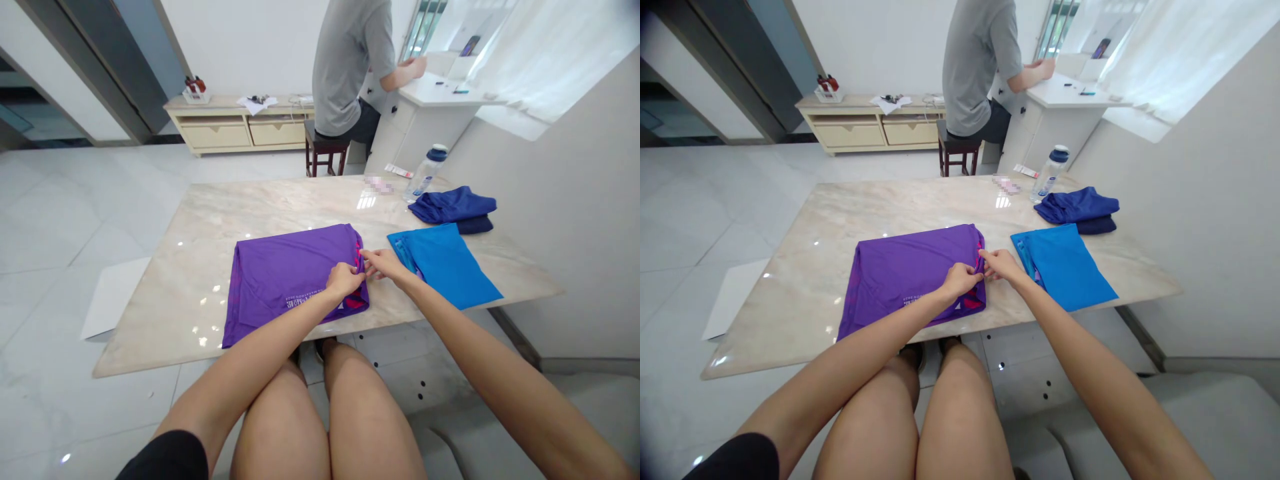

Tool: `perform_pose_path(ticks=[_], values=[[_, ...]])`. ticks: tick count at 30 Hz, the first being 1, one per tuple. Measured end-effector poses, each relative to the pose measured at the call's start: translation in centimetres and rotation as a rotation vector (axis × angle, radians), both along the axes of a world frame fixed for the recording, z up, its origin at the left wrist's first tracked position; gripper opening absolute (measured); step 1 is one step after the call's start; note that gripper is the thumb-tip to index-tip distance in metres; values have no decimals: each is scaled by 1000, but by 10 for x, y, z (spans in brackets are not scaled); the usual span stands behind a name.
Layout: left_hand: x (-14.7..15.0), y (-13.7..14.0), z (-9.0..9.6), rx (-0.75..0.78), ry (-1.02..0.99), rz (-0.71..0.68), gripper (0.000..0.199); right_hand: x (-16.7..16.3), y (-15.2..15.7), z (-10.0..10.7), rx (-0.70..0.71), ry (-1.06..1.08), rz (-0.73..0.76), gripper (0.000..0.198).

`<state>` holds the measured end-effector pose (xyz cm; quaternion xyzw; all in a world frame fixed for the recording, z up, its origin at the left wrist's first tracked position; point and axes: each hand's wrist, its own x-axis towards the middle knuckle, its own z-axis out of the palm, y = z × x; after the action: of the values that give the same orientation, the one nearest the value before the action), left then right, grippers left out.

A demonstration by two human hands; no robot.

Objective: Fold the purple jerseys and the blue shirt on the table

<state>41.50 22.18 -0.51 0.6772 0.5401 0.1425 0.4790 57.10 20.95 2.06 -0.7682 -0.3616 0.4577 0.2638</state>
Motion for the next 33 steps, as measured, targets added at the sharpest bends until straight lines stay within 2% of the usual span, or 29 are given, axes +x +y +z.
perform_pose_path(ticks=[4, 8, 11, 14, 17, 21, 27, 30, 33], values=[[-25, -13, 3, 42, -70, -37, 31, -8, 23, -5, -34, -48, -25, 47], [-61, -28, 14, 69, -88, -48, 22, -34, 46, -1, 24, -134, -82, 29], [-98, -35, 20, 34, -169, 68, 5, -62, 61, 10, 161, -209, -79, 13], [-145, -41, 21, -32, -304, 250, 17, -98, 75, 27, 253, -270, -24, 8], [-193, -50, 17, -44, -332, 400, 23, -144, 85, 40, 244, -281, 80, 10], [-239, -64, 7, 32, -300, 458, 25, -204, 94, 44, 216, -276, 214, 21], [-271, -83, -8, -41, -236, 607, 48, -261, 109, 36, 155, -283, 301, 22], [-280, -90, -13, -107, -268, 691, 50, -278, 117, 31, 149, -275, 301, 18], [-289, -92, -15, -103, -242, 723, 48, -291, 120, 26, 167, -232, 319, 22]])
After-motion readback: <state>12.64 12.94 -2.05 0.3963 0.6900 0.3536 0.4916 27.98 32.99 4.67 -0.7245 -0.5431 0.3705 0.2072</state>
